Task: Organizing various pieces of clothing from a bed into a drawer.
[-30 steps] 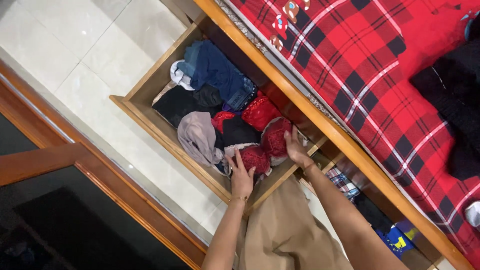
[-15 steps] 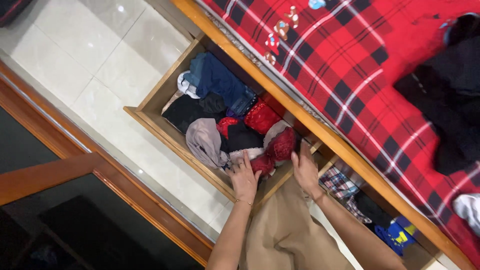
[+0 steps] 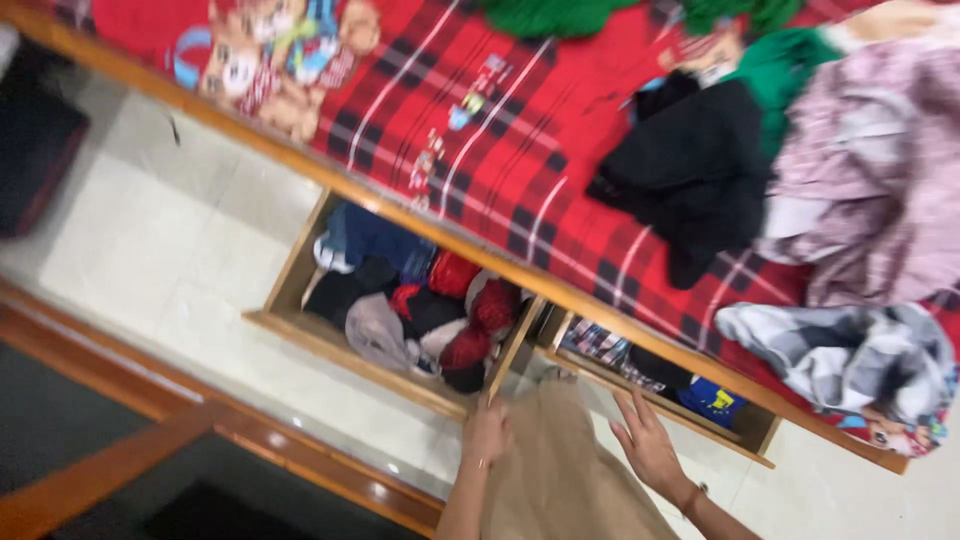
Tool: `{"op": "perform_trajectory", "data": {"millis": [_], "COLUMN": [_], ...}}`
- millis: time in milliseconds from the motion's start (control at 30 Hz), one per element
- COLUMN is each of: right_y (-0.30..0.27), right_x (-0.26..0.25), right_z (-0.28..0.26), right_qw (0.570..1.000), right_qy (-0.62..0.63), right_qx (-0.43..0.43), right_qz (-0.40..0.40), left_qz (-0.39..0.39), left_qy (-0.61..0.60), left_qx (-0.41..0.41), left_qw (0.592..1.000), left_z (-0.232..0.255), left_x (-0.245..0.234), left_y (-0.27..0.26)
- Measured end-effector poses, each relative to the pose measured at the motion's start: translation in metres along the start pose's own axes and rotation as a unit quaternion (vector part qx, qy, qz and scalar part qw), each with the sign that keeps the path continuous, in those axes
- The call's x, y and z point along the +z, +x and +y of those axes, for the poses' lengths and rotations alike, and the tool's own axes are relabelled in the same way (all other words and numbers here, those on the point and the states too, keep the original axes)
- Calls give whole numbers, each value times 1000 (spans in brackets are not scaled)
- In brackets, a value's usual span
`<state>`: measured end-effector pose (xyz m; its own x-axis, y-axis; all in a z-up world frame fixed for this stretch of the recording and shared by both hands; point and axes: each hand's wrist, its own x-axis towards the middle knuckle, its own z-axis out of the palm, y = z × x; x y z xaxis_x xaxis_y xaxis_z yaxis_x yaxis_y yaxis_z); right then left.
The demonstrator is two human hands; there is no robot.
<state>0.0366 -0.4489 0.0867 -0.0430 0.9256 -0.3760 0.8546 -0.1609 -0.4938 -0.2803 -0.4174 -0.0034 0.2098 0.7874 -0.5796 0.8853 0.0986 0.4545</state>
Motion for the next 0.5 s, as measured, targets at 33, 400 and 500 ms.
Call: {"op": "perform_trajectory", "data": {"millis": [33,400,500], "right_y": [-12,-15,20], "right_x": [-10,-126,-177], "right_z": [7,62,75], "right_qw": [1000,966,943], "right_qy": [-6,79,90], "right_qx": [11,176,186], "right_qz": [20,172,261], "left_qz": [-66,-122,-16], "left_qy": [-10,64,43], "left_qx": [-31,-64,6], "left_qw": [997,988,999], "left_z": [-7,33,89], "left_x": [10,1,-41], "left_y": [-5,-19,44]}}
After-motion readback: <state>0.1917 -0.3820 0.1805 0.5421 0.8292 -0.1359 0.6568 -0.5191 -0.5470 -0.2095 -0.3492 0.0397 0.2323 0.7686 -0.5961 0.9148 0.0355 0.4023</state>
